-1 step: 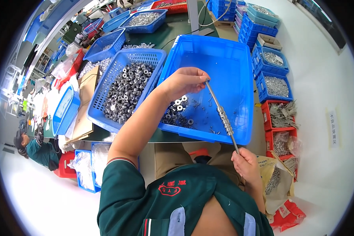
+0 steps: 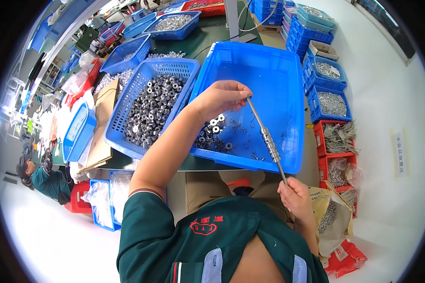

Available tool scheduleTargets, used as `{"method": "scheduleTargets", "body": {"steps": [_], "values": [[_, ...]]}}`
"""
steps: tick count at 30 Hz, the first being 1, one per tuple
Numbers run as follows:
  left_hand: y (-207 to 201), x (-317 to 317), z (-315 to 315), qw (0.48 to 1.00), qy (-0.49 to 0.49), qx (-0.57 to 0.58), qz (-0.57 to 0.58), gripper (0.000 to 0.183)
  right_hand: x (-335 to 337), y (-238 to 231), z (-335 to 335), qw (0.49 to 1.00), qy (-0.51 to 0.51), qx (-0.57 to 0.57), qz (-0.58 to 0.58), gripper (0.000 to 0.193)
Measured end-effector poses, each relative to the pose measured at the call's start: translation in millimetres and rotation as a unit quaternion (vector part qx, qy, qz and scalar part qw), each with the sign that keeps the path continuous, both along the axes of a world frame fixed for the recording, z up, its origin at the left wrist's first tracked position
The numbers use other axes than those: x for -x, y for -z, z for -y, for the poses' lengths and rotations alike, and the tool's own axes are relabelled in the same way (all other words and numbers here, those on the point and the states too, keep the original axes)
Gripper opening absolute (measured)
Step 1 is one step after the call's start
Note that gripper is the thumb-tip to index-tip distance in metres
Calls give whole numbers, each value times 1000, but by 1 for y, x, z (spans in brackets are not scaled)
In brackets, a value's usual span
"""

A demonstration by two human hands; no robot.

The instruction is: Inspecting small metal ring components by sliding them onto a measurement rod and sorting them into bins.

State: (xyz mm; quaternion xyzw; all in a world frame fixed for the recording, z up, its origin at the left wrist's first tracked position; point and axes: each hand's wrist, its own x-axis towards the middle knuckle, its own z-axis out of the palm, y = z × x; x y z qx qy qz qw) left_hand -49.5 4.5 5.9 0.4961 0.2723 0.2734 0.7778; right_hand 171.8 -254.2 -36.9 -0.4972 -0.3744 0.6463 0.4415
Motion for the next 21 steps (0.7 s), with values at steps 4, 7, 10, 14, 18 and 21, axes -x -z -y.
{"method": "scheduleTargets", "body": {"steps": [4, 7, 10, 14, 18, 21], "values": [[-1, 3, -1, 1000, 1, -17, -14, 17, 0, 1, -1, 1000, -1, -4, 8, 16], [5, 9, -5, 998, 37, -40, -26, 18, 1, 0, 1, 1000, -8, 2, 18, 16], [1, -4, 11, 991, 114, -34, -54, 23, 2, 1, -1, 999, -18, 21, -32, 16], [4, -14, 20, 984, 175, -5, -25, 25, 13, 3, -3, 1000, 18, -11, -15, 16], [2, -12, 18, 978, 205, -29, -40, 32, 12, 4, -2, 999, 21, -9, -28, 14], [1, -4, 14, 948, 172, -181, -195, 29, 10, 5, 2, 999, 28, -9, -19, 14]]}}
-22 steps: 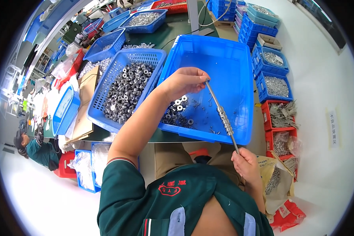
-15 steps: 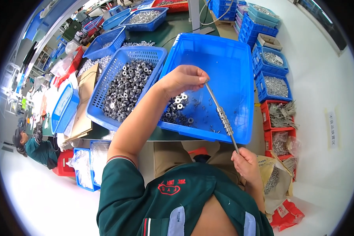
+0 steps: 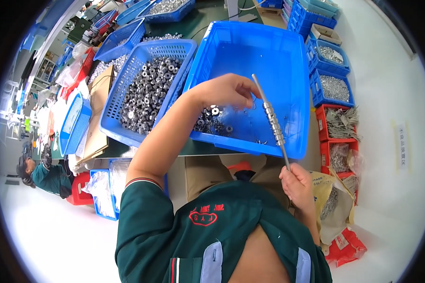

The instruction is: Inspecting small metal ring components by sliding them onto a measurement rod and sorting them into bins.

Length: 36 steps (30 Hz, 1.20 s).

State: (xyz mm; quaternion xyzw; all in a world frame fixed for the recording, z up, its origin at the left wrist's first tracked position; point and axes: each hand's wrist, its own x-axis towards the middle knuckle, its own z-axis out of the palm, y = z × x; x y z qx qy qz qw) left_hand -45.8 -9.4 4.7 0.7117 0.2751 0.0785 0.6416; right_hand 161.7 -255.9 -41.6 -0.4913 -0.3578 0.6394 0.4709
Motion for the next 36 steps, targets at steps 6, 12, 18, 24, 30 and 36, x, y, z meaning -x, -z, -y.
{"method": "scheduleTargets", "body": {"steps": [6, 12, 18, 24, 30, 36], "values": [[9, 6, 4, 920, 127, -312, -202, 23, -9, -7, 9, 998, 18, 60, 0, 14], [14, -6, 22, 830, 187, -386, -356, 23, -12, -6, 10, 998, 12, 58, 6, 14], [34, -8, 23, 797, 196, -422, -384, 21, -13, -6, 8, 999, 5, 43, 11, 15], [36, -11, 15, 829, 90, -458, -308, 15, -13, -10, 7, 998, -1, 53, 21, 14], [42, -13, 15, 840, 79, -440, -306, 21, -12, -8, 8, 999, 2, 45, 13, 14], [44, -17, 8, 828, 73, -452, -324, 18, -11, -2, 7, 1000, 11, 13, 9, 14]]}}
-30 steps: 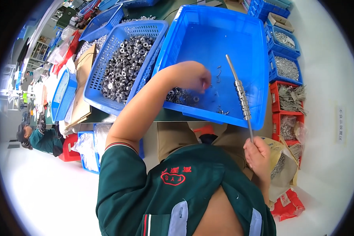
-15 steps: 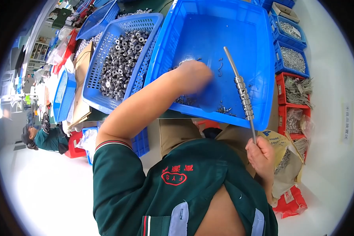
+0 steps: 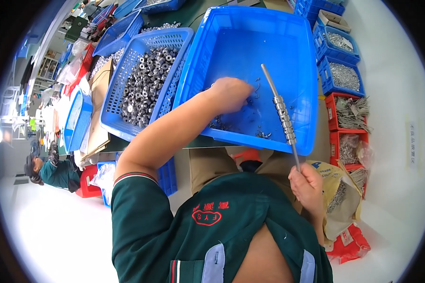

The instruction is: Inspecting small metal ring components by sliding them onto a measurement rod and sorting them into bins.

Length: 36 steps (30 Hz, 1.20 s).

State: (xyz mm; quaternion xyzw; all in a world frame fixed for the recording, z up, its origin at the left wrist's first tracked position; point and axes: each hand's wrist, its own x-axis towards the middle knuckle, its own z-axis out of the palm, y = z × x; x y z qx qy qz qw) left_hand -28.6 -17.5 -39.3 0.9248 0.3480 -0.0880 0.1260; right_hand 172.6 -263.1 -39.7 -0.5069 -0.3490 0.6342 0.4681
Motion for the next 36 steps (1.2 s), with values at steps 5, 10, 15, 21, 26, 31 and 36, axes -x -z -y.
{"method": "scheduleTargets", "body": {"steps": [5, 10, 15, 21, 26, 31, 36], "values": [[-7, 10, -12, 975, 18, -92, 200, 19, -1, 0, 1, 1000, -6, -4, 7, 15], [-39, 11, -10, 776, -214, 395, 442, 21, -3, 2, 3, 1000, -16, -10, -3, 14], [-38, 20, -15, 637, -176, 524, 538, 20, -2, 5, 5, 999, -23, -11, -21, 13], [-39, 9, -13, 599, -143, 596, 515, 23, 1, 1, -1, 1000, -14, 1, -18, 14], [-40, 11, -12, 621, -138, 580, 510, 23, 1, 0, -2, 1000, -8, 2, 2, 16], [-40, 15, -13, 619, -175, 539, 544, 20, 3, 2, 1, 1000, -5, -1, -29, 15], [-33, 18, -18, 620, -128, 551, 544, 19, 3, 2, 2, 999, -9, -7, -30, 15]]}}
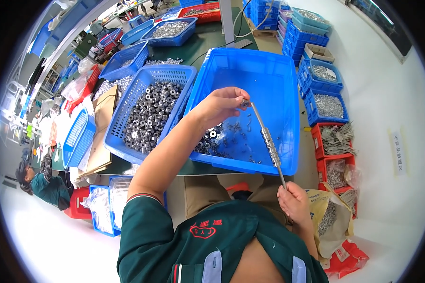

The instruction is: Inspecting small metal ring components by sliding them onto a measurement rod and sorting them into bins.

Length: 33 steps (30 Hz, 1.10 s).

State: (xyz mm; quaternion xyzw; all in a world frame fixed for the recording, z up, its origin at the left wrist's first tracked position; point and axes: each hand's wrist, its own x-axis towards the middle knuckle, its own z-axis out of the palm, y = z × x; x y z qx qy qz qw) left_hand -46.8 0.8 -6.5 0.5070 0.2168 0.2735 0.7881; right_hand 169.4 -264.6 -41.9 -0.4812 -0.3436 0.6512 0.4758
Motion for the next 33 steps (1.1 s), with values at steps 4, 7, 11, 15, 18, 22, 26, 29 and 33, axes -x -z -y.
{"method": "scheduleTargets", "body": {"steps": [4, 7, 11, 15, 18, 22, 26, 29, 33], "values": [[-1, -3, 2, 1000, -12, 20, -12, 21, -3, 5, 1, 1000, -11, -17, 5, 14], [-2, -4, 3, 999, -30, 22, -20, 22, -3, 5, 0, 1000, -13, -16, 4, 14], [-2, -5, 3, 999, -26, 24, -13, 24, -3, 4, 0, 1000, -18, -17, 2, 13], [-5, -8, 6, 999, -28, 12, -16, 27, -2, 3, 0, 1000, -14, -8, -1, 13], [-7, -9, 8, 999, -39, -21, -9, 29, -2, 2, 0, 1000, -12, -2, 5, 14], [-7, -6, 4, 998, -56, -25, -24, 26, -1, 2, 0, 998, -11, -9, 59, 15], [-15, -3, 3, 996, -60, -9, -62, 27, -1, -3, 0, 996, -17, -9, 84, 15], [-13, 0, 0, 998, -45, -18, -34, 32, 3, -4, 0, 993, -11, -16, 114, 15], [-13, -1, 5, 997, -2, -65, -50, 39, 7, -10, -2, 998, -21, 3, 53, 18]]}}
